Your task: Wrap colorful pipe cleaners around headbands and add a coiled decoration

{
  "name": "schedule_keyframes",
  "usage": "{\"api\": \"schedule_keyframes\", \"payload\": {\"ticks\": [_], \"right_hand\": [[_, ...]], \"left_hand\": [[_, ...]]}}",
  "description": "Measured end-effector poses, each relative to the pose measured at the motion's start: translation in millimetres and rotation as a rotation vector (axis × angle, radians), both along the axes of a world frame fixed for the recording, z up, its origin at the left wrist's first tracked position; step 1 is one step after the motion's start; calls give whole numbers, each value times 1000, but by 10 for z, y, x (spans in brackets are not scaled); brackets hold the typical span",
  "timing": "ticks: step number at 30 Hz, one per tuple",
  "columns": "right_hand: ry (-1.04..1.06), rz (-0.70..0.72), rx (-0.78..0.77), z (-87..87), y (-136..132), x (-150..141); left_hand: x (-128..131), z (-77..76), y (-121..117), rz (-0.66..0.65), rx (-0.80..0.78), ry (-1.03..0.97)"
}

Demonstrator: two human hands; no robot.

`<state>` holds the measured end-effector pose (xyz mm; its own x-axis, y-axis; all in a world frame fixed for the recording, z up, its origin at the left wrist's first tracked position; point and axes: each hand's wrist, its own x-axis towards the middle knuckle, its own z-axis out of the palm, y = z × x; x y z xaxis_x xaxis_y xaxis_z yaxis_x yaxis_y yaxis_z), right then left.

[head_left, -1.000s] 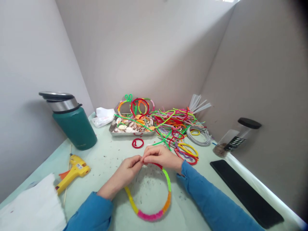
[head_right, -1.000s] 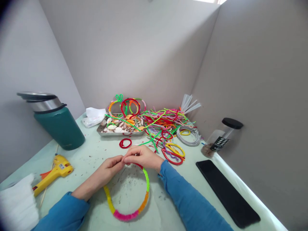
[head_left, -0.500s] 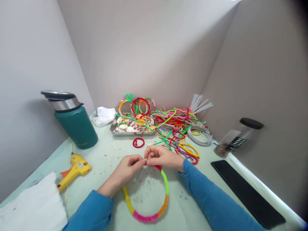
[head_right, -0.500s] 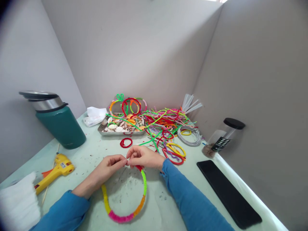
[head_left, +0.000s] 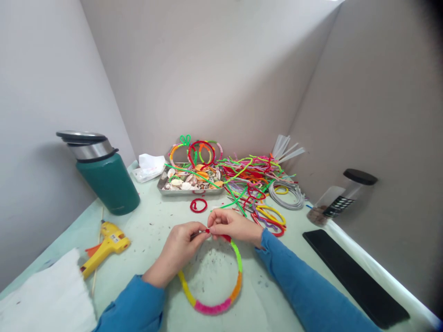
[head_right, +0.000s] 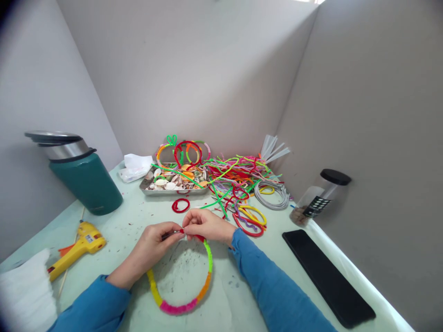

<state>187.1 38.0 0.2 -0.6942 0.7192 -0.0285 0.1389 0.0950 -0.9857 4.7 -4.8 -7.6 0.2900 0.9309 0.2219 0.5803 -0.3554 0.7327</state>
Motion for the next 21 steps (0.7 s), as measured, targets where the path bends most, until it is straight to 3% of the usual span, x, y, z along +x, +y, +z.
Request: {"api": "schedule_keyframes", "payload": {"ticks": [7,17,21], "right_hand": [[2,-30,14,8,21,35],[-12,-35,3,-9,-26,-59],[2,-51,-2,-34,-17,-62]], "left_hand": [[-35,-25,37,-28,-198,-150],[4,-13,-21,132,35,151],[0,-18,11,121,-159,86]]}}
